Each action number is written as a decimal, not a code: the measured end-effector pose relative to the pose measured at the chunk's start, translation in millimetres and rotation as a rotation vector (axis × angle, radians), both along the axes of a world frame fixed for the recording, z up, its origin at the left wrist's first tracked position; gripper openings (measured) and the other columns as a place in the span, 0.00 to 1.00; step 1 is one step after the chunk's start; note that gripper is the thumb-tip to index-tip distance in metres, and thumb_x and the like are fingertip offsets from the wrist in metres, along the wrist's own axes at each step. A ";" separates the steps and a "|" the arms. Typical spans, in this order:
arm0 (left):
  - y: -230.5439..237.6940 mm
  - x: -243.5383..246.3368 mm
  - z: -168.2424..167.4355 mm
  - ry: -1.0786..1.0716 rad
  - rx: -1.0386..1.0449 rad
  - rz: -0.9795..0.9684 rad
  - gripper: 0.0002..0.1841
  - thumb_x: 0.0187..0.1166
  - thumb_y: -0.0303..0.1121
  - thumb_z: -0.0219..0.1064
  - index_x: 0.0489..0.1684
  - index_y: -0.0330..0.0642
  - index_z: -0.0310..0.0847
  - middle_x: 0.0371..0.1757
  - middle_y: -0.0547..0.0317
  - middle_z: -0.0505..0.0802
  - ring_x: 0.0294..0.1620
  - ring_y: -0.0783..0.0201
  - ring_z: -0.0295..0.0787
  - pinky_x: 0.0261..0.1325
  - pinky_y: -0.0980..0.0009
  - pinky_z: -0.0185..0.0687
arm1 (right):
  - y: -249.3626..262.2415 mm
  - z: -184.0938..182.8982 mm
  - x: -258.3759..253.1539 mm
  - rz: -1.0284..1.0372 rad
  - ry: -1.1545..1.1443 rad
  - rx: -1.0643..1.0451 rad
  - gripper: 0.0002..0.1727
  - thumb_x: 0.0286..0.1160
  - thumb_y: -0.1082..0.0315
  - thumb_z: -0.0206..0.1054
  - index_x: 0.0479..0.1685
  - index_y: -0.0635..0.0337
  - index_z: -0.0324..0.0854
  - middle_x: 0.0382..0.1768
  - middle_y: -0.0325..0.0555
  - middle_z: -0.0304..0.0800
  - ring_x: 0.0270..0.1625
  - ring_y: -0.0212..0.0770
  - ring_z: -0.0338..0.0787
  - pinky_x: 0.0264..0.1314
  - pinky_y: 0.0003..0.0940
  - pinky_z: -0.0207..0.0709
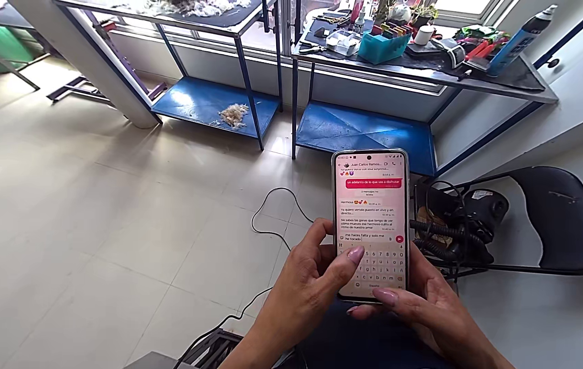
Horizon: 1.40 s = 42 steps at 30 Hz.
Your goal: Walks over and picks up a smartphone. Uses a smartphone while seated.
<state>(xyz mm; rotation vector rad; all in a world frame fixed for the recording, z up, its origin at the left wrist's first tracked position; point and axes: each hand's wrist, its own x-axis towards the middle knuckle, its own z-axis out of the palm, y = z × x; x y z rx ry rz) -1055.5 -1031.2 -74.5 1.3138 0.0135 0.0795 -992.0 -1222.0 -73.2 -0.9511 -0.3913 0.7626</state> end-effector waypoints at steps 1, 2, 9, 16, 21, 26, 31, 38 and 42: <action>0.3 -0.2 -0.6 -0.007 0.004 -0.006 0.17 0.88 0.44 0.61 0.66 0.46 0.73 0.42 0.57 0.95 0.45 0.69 0.95 0.52 0.75 0.89 | -0.2 0.2 0.0 0.000 0.009 0.004 0.36 0.72 0.76 0.72 0.80 0.52 0.61 0.65 0.51 0.88 0.60 0.52 0.95 0.54 0.51 0.94; 0.5 -0.3 -1.4 -0.018 0.001 -0.014 0.17 0.88 0.44 0.60 0.66 0.45 0.72 0.42 0.57 0.95 0.45 0.69 0.95 0.53 0.75 0.89 | -0.3 0.4 -0.2 -0.002 0.016 0.008 0.36 0.72 0.76 0.72 0.80 0.52 0.61 0.65 0.52 0.88 0.59 0.53 0.95 0.54 0.52 0.94; -0.8 -1.7 -3.1 -0.038 -0.019 -0.022 0.14 0.89 0.38 0.60 0.67 0.45 0.72 0.42 0.56 0.95 0.45 0.69 0.95 0.53 0.75 0.89 | -1.6 0.9 -2.3 -0.018 -0.002 -0.016 0.36 0.70 0.76 0.74 0.79 0.52 0.62 0.64 0.52 0.89 0.57 0.52 0.96 0.52 0.50 0.95; -0.8 -3.1 -0.7 -0.050 0.043 -0.054 0.19 0.90 0.45 0.57 0.70 0.44 0.70 0.45 0.59 0.95 0.48 0.70 0.94 0.55 0.74 0.89 | 1.8 5.8 -4.0 -0.107 0.032 -0.067 0.32 0.71 0.77 0.75 0.74 0.54 0.66 0.57 0.52 0.93 0.49 0.50 0.98 0.43 0.46 0.96; -6.1 -0.6 -1.7 -0.001 0.037 -0.017 0.17 0.86 0.37 0.65 0.66 0.44 0.70 0.43 0.58 0.96 0.44 0.70 0.95 0.51 0.76 0.89 | 4.1 4.8 -4.6 -0.147 0.034 -0.106 0.35 0.66 0.77 0.78 0.73 0.55 0.66 0.55 0.51 0.93 0.47 0.49 0.99 0.41 0.45 0.96; -4.5 -2.0 -2.9 -0.023 0.049 -0.058 0.19 0.87 0.41 0.63 0.70 0.44 0.68 0.45 0.59 0.95 0.47 0.70 0.94 0.54 0.75 0.88 | 8.4 8.9 -6.8 -0.212 0.048 -0.173 0.36 0.59 0.80 0.81 0.69 0.56 0.68 0.50 0.50 0.95 0.42 0.47 0.99 0.34 0.41 0.96; -4.4 -0.7 -3.6 -0.007 0.036 -0.059 0.18 0.87 0.36 0.64 0.70 0.44 0.67 0.45 0.57 0.95 0.47 0.69 0.95 0.54 0.75 0.89 | 5.8 6.8 -5.6 -0.183 0.059 -0.143 0.36 0.62 0.79 0.80 0.71 0.56 0.66 0.52 0.51 0.94 0.44 0.48 0.99 0.36 0.43 0.96; 8.4 -3.1 -3.7 -0.057 -0.012 -0.191 0.21 0.88 0.33 0.61 0.76 0.41 0.62 0.52 0.55 0.94 0.54 0.68 0.93 0.61 0.72 0.87 | -0.7 3.1 -1.5 -0.048 0.037 -0.046 0.37 0.67 0.78 0.77 0.75 0.54 0.62 0.59 0.51 0.92 0.52 0.50 0.98 0.47 0.47 0.96; 9.8 -3.0 -1.1 -0.056 -0.007 -0.181 0.20 0.90 0.39 0.58 0.75 0.43 0.63 0.50 0.58 0.94 0.53 0.70 0.93 0.61 0.73 0.87 | -1.5 3.2 0.4 -0.021 0.054 -0.016 0.37 0.68 0.78 0.76 0.76 0.53 0.62 0.61 0.51 0.91 0.54 0.51 0.97 0.49 0.48 0.95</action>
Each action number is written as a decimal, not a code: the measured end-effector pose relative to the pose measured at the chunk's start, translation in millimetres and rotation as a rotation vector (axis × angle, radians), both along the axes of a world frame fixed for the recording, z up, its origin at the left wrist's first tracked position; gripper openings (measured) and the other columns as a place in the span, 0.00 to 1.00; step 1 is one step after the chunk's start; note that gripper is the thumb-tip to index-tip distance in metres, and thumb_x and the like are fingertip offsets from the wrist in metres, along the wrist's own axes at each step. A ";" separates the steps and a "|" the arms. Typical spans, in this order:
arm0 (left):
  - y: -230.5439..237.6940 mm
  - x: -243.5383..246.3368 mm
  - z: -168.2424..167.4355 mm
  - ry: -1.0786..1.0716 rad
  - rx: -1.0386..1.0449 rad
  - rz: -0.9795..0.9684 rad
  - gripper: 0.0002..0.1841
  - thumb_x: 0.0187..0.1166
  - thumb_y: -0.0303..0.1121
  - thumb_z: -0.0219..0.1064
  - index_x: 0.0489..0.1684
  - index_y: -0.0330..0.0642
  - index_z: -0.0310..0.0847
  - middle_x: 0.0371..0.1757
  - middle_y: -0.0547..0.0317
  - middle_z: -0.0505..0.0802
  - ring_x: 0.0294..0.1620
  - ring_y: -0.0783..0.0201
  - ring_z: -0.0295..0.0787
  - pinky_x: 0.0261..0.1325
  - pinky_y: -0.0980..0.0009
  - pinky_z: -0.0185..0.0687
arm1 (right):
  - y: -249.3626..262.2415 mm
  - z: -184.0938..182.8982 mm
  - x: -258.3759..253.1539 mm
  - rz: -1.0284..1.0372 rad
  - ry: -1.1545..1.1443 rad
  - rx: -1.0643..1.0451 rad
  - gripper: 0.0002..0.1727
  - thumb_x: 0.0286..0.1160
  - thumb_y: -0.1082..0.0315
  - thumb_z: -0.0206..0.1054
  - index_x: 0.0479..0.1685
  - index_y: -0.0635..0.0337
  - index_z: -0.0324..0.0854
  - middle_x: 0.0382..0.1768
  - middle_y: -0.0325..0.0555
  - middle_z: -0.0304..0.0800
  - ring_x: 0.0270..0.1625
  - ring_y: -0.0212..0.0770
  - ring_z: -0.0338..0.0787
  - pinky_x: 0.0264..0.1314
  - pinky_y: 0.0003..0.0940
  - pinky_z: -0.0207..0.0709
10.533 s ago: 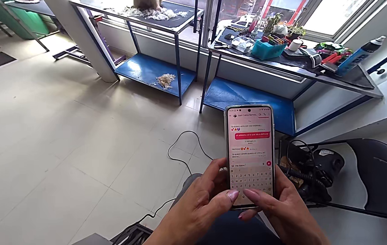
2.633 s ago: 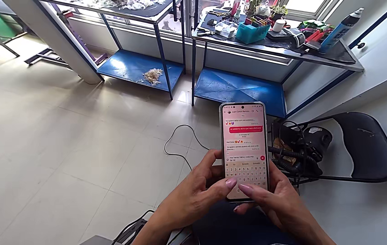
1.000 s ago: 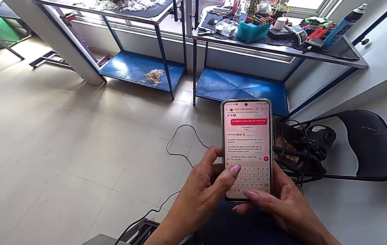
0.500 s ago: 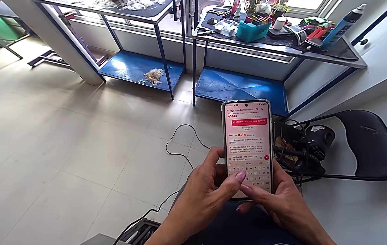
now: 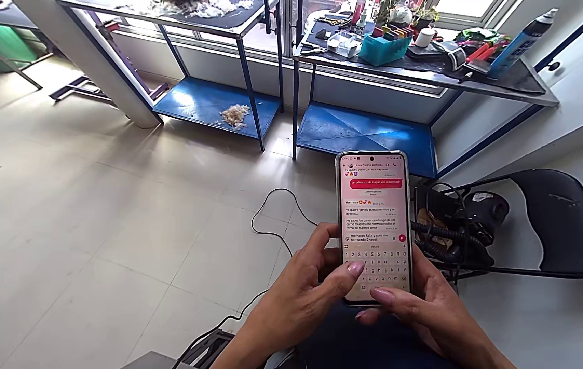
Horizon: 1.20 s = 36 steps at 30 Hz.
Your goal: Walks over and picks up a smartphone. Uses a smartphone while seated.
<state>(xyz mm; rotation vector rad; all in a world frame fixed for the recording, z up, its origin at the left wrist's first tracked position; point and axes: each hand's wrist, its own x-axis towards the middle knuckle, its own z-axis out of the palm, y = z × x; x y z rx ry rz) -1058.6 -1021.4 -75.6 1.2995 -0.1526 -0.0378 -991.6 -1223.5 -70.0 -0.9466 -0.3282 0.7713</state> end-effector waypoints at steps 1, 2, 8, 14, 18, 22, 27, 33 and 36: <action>0.4 0.2 0.8 0.004 0.008 0.006 0.20 0.90 0.41 0.57 0.75 0.44 0.64 0.50 0.59 0.94 0.53 0.71 0.92 0.60 0.73 0.86 | -0.3 0.3 0.5 0.010 0.006 0.009 0.37 0.69 0.78 0.75 0.77 0.53 0.61 0.61 0.51 0.91 0.55 0.51 0.97 0.50 0.48 0.95; 0.9 0.4 1.5 0.007 0.016 0.013 0.20 0.91 0.43 0.56 0.75 0.45 0.64 0.50 0.60 0.94 0.53 0.71 0.92 0.60 0.73 0.87 | -0.8 0.1 1.3 0.025 0.011 0.021 0.37 0.70 0.77 0.74 0.79 0.52 0.60 0.63 0.52 0.90 0.56 0.52 0.96 0.51 0.49 0.95; 1.4 2.0 2.9 0.016 0.020 0.035 0.21 0.90 0.45 0.55 0.75 0.46 0.66 0.50 0.60 0.94 0.53 0.71 0.92 0.60 0.74 0.86 | -0.5 -0.5 3.8 0.044 0.014 0.034 0.36 0.73 0.78 0.71 0.80 0.51 0.59 0.64 0.54 0.89 0.58 0.54 0.96 0.52 0.50 0.94; -10.9 5.0 0.3 0.040 -0.024 0.134 0.18 0.85 0.34 0.66 0.69 0.44 0.68 0.46 0.53 0.95 0.47 0.66 0.96 0.55 0.73 0.90 | -0.9 -2.1 3.7 0.044 -0.032 0.030 0.36 0.74 0.75 0.71 0.81 0.51 0.58 0.65 0.51 0.88 0.60 0.52 0.95 0.56 0.50 0.94; -9.1 4.0 -0.1 0.040 -0.023 0.100 0.19 0.87 0.36 0.64 0.72 0.44 0.67 0.47 0.54 0.95 0.49 0.66 0.95 0.57 0.72 0.89 | -0.4 -1.4 3.1 0.019 0.013 0.027 0.30 0.79 0.75 0.66 0.79 0.52 0.60 0.63 0.52 0.90 0.56 0.52 0.96 0.52 0.49 0.95; -13.2 5.9 2.2 0.090 0.001 0.161 0.21 0.82 0.37 0.69 0.68 0.44 0.69 0.45 0.54 0.96 0.47 0.65 0.96 0.54 0.72 0.90 | 0.6 -2.3 0.8 0.005 -0.048 -0.023 0.36 0.74 0.77 0.71 0.80 0.50 0.59 0.63 0.48 0.89 0.58 0.50 0.96 0.55 0.48 0.94; -19.2 9.1 2.0 0.114 0.015 0.254 0.21 0.77 0.34 0.74 0.64 0.44 0.72 0.42 0.52 0.97 0.42 0.64 0.97 0.50 0.73 0.91 | 2.4 -3.0 -0.1 -0.002 -0.050 -0.021 0.31 0.79 0.73 0.68 0.80 0.52 0.60 0.63 0.49 0.89 0.58 0.50 0.95 0.56 0.50 0.94; -8.8 1.9 -2.4 0.025 -0.026 0.059 0.25 0.84 0.36 0.67 0.75 0.42 0.63 0.50 0.54 0.95 0.52 0.65 0.95 0.60 0.70 0.89 | 0.2 -2.3 0.1 -0.029 0.104 0.049 0.22 0.88 0.66 0.59 0.78 0.51 0.65 0.61 0.56 0.90 0.55 0.53 0.97 0.49 0.50 0.95; -6.4 0.5 -5.4 0.013 -0.044 0.031 0.22 0.85 0.30 0.65 0.74 0.43 0.62 0.51 0.54 0.95 0.52 0.65 0.95 0.61 0.70 0.89 | -0.7 -3.7 0.4 -0.006 0.111 0.070 0.21 0.88 0.64 0.60 0.77 0.51 0.65 0.61 0.57 0.90 0.55 0.54 0.97 0.48 0.50 0.95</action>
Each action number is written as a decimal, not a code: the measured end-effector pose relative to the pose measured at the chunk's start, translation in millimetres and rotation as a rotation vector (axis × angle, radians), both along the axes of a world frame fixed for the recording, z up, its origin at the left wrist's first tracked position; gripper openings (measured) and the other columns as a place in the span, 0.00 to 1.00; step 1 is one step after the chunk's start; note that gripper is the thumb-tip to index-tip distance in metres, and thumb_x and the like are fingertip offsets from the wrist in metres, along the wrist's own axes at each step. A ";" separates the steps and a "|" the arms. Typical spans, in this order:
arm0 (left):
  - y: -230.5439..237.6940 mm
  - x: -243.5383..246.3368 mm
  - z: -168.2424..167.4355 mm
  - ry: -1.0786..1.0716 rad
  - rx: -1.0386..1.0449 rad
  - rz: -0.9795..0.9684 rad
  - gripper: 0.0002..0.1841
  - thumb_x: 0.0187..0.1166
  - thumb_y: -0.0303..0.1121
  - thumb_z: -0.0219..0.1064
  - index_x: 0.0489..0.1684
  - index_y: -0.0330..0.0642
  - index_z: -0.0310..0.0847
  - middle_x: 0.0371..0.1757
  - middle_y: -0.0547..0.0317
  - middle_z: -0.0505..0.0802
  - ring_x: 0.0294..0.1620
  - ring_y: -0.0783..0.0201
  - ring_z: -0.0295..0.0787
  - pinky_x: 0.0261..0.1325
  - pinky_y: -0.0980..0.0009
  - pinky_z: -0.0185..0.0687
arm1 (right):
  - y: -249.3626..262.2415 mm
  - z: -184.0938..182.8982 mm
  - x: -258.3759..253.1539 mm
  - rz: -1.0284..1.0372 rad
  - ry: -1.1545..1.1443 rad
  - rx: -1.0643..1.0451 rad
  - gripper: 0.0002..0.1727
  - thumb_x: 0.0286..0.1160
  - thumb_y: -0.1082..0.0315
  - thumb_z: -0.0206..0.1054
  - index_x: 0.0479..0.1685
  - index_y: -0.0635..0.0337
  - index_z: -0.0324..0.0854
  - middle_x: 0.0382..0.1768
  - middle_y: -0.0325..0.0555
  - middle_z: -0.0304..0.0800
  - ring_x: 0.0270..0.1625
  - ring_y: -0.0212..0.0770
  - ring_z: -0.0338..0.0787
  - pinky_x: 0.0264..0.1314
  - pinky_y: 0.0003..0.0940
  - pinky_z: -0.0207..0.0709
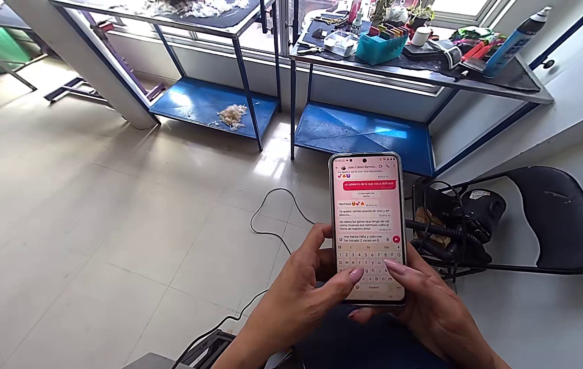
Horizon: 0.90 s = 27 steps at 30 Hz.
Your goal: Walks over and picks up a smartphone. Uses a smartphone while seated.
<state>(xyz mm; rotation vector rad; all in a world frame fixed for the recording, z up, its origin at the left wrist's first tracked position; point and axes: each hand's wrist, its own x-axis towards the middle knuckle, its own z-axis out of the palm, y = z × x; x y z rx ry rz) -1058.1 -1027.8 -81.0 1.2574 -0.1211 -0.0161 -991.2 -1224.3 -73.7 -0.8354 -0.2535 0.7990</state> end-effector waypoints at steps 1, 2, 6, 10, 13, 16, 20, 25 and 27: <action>0.0 -0.4 -0.2 -0.004 0.005 0.002 0.23 0.85 0.30 0.65 0.75 0.42 0.62 0.51 0.54 0.95 0.52 0.65 0.95 0.61 0.70 0.89 | 0.4 0.5 -0.4 -0.005 0.000 -0.010 0.21 0.89 0.65 0.59 0.77 0.51 0.65 0.60 0.57 0.90 0.54 0.54 0.97 0.48 0.50 0.95; 0.2 -0.6 0.2 -0.010 0.010 0.000 0.23 0.85 0.30 0.65 0.75 0.42 0.62 0.51 0.54 0.95 0.52 0.65 0.95 0.61 0.70 0.89 | 0.6 1.1 -0.9 -0.011 0.004 -0.016 0.21 0.89 0.65 0.58 0.77 0.51 0.65 0.60 0.57 0.90 0.54 0.54 0.97 0.47 0.50 0.95; 4.1 -1.7 4.0 -0.026 0.026 -0.029 0.23 0.89 0.40 0.60 0.77 0.41 0.62 0.52 0.56 0.94 0.54 0.68 0.93 0.62 0.70 0.88 | -1.9 0.5 0.3 0.032 -0.027 0.033 0.26 0.83 0.69 0.65 0.79 0.51 0.65 0.62 0.56 0.89 0.57 0.54 0.96 0.51 0.52 0.94; 7.4 -2.4 5.1 -0.025 0.053 -0.012 0.25 0.91 0.49 0.53 0.78 0.44 0.66 0.54 0.61 0.93 0.57 0.71 0.91 0.64 0.72 0.86 | -2.6 2.1 -3.0 0.035 -0.137 -0.030 0.37 0.72 0.76 0.73 0.80 0.51 0.59 0.66 0.50 0.88 0.60 0.52 0.95 0.54 0.51 0.94; 7.9 -3.0 3.6 -0.018 0.059 -0.005 0.27 0.90 0.52 0.51 0.79 0.45 0.66 0.57 0.59 0.93 0.58 0.70 0.91 0.65 0.71 0.86 | -2.7 2.7 -3.8 0.025 -0.144 -0.056 0.36 0.72 0.78 0.73 0.78 0.52 0.59 0.65 0.50 0.89 0.58 0.52 0.96 0.53 0.50 0.95; 7.2 -3.3 3.0 -0.011 0.053 -0.003 0.26 0.91 0.51 0.51 0.79 0.45 0.66 0.57 0.58 0.92 0.58 0.69 0.91 0.65 0.71 0.86 | -3.0 2.4 -3.6 0.029 -0.140 -0.058 0.35 0.74 0.77 0.72 0.78 0.52 0.59 0.64 0.51 0.89 0.57 0.52 0.96 0.52 0.49 0.95; 7.1 -4.0 3.7 -0.007 0.041 -0.008 0.24 0.91 0.49 0.50 0.77 0.44 0.67 0.56 0.58 0.92 0.57 0.69 0.91 0.64 0.71 0.86 | -3.6 1.9 -3.2 0.046 -0.138 -0.016 0.38 0.72 0.76 0.73 0.80 0.51 0.57 0.67 0.51 0.87 0.60 0.53 0.95 0.54 0.51 0.94; 5.5 -4.0 5.3 0.001 0.058 0.000 0.23 0.91 0.47 0.52 0.77 0.44 0.66 0.54 0.60 0.93 0.57 0.71 0.91 0.64 0.72 0.86 | -4.0 1.2 -3.3 0.040 -0.137 -0.019 0.37 0.72 0.77 0.72 0.79 0.51 0.58 0.66 0.51 0.87 0.60 0.53 0.95 0.54 0.52 0.94; 1.2 -3.2 6.1 0.005 0.054 0.023 0.22 0.88 0.42 0.58 0.76 0.44 0.65 0.51 0.60 0.94 0.54 0.71 0.92 0.61 0.73 0.87 | -3.9 0.7 -3.4 0.034 -0.155 -0.022 0.37 0.71 0.78 0.71 0.80 0.51 0.58 0.66 0.51 0.87 0.60 0.53 0.95 0.54 0.51 0.94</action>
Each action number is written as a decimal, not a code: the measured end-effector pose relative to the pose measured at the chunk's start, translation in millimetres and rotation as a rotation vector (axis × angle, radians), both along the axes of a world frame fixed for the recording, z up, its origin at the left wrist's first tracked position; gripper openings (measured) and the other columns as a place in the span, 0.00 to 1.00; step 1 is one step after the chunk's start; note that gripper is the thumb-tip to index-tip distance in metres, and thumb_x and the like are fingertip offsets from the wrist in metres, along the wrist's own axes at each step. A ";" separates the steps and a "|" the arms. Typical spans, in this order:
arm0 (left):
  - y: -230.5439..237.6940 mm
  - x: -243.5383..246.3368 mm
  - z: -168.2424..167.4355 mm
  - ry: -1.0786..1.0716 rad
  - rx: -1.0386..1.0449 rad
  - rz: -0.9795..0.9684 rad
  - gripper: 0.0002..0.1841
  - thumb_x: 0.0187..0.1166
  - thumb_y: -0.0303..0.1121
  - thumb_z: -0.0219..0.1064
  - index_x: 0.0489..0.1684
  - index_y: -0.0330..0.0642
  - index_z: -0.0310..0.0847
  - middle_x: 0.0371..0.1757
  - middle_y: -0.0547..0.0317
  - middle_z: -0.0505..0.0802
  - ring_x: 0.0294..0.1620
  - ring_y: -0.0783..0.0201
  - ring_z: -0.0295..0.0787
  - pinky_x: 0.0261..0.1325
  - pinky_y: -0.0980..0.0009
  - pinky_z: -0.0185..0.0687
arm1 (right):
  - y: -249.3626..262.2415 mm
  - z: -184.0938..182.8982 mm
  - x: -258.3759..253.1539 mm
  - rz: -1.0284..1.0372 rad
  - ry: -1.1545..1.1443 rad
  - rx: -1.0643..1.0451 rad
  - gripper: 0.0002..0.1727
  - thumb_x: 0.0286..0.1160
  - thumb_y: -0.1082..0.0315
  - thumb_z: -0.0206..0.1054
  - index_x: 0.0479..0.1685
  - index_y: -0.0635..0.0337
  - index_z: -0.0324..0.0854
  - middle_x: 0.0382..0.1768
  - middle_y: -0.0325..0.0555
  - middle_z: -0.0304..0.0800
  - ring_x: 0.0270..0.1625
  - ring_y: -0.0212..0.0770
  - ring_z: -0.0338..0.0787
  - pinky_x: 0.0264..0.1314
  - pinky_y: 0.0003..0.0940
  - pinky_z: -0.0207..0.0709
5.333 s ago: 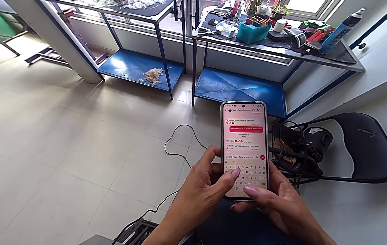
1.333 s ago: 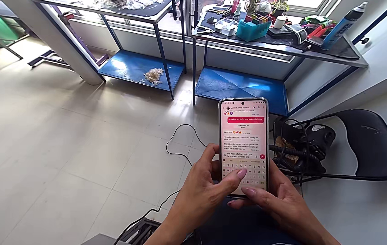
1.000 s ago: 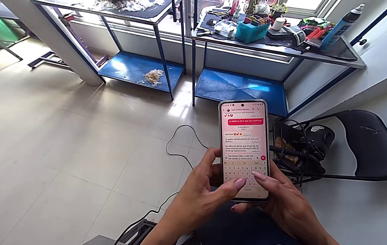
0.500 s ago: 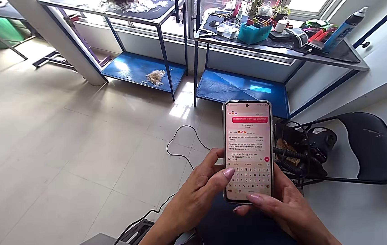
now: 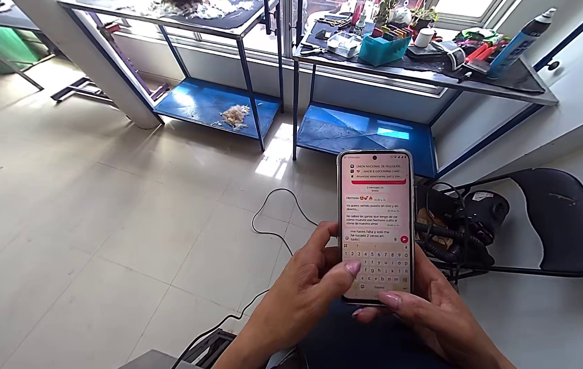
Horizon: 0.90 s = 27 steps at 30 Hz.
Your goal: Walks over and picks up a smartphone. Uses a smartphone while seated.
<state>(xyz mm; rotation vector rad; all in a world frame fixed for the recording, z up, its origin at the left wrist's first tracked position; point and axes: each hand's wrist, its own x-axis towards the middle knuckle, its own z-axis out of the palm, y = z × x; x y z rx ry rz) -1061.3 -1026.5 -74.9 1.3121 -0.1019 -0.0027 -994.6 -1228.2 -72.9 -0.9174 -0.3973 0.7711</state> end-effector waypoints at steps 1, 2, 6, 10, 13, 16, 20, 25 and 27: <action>-2.7 0.3 0.2 0.005 -0.010 0.017 0.21 0.88 0.40 0.61 0.75 0.43 0.65 0.50 0.59 0.94 0.52 0.69 0.93 0.60 0.72 0.88 | 0.0 0.0 0.2 0.000 -0.015 -0.008 0.37 0.71 0.78 0.71 0.80 0.51 0.58 0.66 0.50 0.87 0.60 0.52 0.95 0.55 0.51 0.94; -5.2 0.8 0.1 0.009 -0.023 0.034 0.20 0.87 0.37 0.63 0.73 0.43 0.66 0.49 0.57 0.95 0.51 0.68 0.94 0.59 0.72 0.89 | -0.1 0.2 0.2 0.002 -0.029 -0.018 0.37 0.72 0.77 0.71 0.80 0.50 0.58 0.66 0.49 0.87 0.60 0.51 0.94 0.55 0.50 0.94; -6.2 1.6 -1.5 -0.015 -0.007 0.031 0.20 0.87 0.34 0.64 0.73 0.43 0.66 0.49 0.55 0.95 0.50 0.66 0.95 0.58 0.71 0.89 | 0.6 0.9 0.4 -0.022 -0.028 -0.043 0.37 0.72 0.76 0.72 0.80 0.51 0.58 0.64 0.49 0.89 0.58 0.51 0.96 0.52 0.49 0.95; -1.4 1.5 -4.7 -0.079 0.043 -0.064 0.24 0.89 0.32 0.60 0.80 0.38 0.58 0.54 0.54 0.93 0.55 0.67 0.93 0.63 0.70 0.88 | 6.9 4.6 0.9 -0.142 0.021 -0.101 0.31 0.72 0.69 0.76 0.74 0.54 0.66 0.55 0.53 0.93 0.47 0.49 0.99 0.37 0.45 0.96; -3.7 2.7 -4.3 -0.076 0.076 -0.045 0.23 0.90 0.34 0.59 0.79 0.38 0.59 0.53 0.55 0.94 0.54 0.68 0.93 0.62 0.71 0.88 | 12.7 6.7 1.1 -0.242 0.045 -0.164 0.26 0.71 0.72 0.76 0.68 0.58 0.72 0.48 0.56 0.95 0.39 0.49 0.99 0.29 0.43 0.95; -5.7 4.8 -2.1 -0.038 0.060 0.013 0.21 0.90 0.38 0.59 0.76 0.42 0.64 0.49 0.57 0.94 0.51 0.69 0.93 0.58 0.72 0.88 | 10.0 6.2 1.5 -0.182 0.012 -0.133 0.30 0.72 0.73 0.75 0.73 0.55 0.68 0.53 0.54 0.94 0.45 0.50 0.99 0.37 0.45 0.96; -5.1 7.2 -2.9 -0.016 -0.010 0.052 0.18 0.88 0.35 0.61 0.72 0.44 0.66 0.46 0.56 0.95 0.49 0.68 0.95 0.57 0.73 0.89 | 5.6 3.4 2.9 -0.052 -0.063 -0.079 0.35 0.72 0.75 0.74 0.78 0.52 0.60 0.63 0.50 0.90 0.55 0.50 0.97 0.51 0.47 0.95; -10.1 9.5 -1.1 -0.002 -0.015 0.121 0.21 0.83 0.38 0.69 0.69 0.43 0.69 0.45 0.54 0.96 0.47 0.65 0.96 0.55 0.72 0.91 | 6.0 3.1 3.0 -0.046 -0.094 -0.101 0.37 0.73 0.76 0.73 0.80 0.51 0.58 0.64 0.46 0.89 0.58 0.48 0.96 0.55 0.46 0.95; -14.0 11.0 -1.5 0.006 -0.008 0.180 0.21 0.80 0.34 0.72 0.66 0.43 0.71 0.43 0.52 0.96 0.44 0.64 0.96 0.52 0.72 0.91 | 6.2 2.0 4.3 -0.034 -0.081 -0.083 0.35 0.75 0.73 0.71 0.81 0.51 0.58 0.64 0.46 0.88 0.59 0.48 0.95 0.57 0.48 0.94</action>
